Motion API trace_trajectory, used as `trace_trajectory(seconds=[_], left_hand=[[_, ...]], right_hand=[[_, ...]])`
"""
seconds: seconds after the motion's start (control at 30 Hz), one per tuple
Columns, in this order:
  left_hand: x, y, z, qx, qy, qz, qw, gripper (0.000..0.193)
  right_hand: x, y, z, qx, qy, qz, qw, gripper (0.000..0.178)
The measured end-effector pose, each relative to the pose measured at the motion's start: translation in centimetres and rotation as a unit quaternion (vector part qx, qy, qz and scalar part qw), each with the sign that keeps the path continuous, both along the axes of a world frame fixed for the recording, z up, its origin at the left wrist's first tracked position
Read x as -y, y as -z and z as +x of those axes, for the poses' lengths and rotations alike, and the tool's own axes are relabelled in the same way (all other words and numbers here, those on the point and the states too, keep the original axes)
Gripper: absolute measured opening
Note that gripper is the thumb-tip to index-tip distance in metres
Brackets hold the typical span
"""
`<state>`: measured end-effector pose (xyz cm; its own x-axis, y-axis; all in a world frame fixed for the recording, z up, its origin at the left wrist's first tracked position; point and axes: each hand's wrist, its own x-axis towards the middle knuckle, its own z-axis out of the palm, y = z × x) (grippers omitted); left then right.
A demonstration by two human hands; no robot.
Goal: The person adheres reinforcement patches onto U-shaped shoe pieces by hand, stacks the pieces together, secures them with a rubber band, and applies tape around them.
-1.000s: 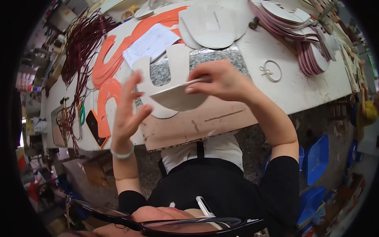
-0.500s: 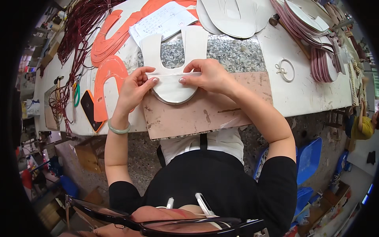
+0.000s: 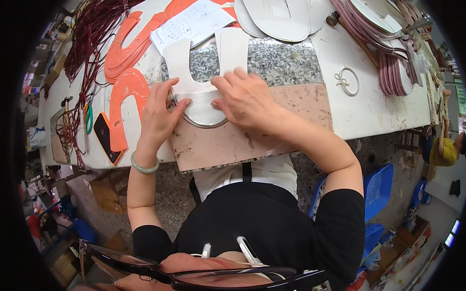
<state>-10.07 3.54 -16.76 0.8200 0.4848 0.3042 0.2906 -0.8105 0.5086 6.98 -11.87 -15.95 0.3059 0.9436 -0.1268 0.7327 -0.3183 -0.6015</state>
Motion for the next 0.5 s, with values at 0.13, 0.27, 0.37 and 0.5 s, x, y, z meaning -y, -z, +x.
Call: trace_trajectory(seconds=[0.13, 0.27, 0.37, 0.5], left_hand=[[1.9, 1.8, -0.6, 0.059, 0.205, 0.075, 0.974, 0.025], [1.8, 2.2, -1.0, 0.055, 0.191, 0.002, 0.980, 0.022], [0.5, 1.7, -0.9, 0.021, 0.154, 0.005, 0.988, 0.036], [-0.2, 0.9, -0.5, -0.027, 0.104, -0.040, 0.993, 0.055]], right_hand=[[1.5, 2.0, 0.3, 0.251, -0.109, 0.244, 0.931, 0.038], [1.9, 3.2, 0.6, 0.134, -0.211, 0.213, 0.945, 0.038], [1.2, 2.2, 1.0, 0.122, -0.165, 0.169, 0.964, 0.048], [-0.7, 0.7, 1.3, 0.120, -0.171, 0.072, 0.975, 0.047]])
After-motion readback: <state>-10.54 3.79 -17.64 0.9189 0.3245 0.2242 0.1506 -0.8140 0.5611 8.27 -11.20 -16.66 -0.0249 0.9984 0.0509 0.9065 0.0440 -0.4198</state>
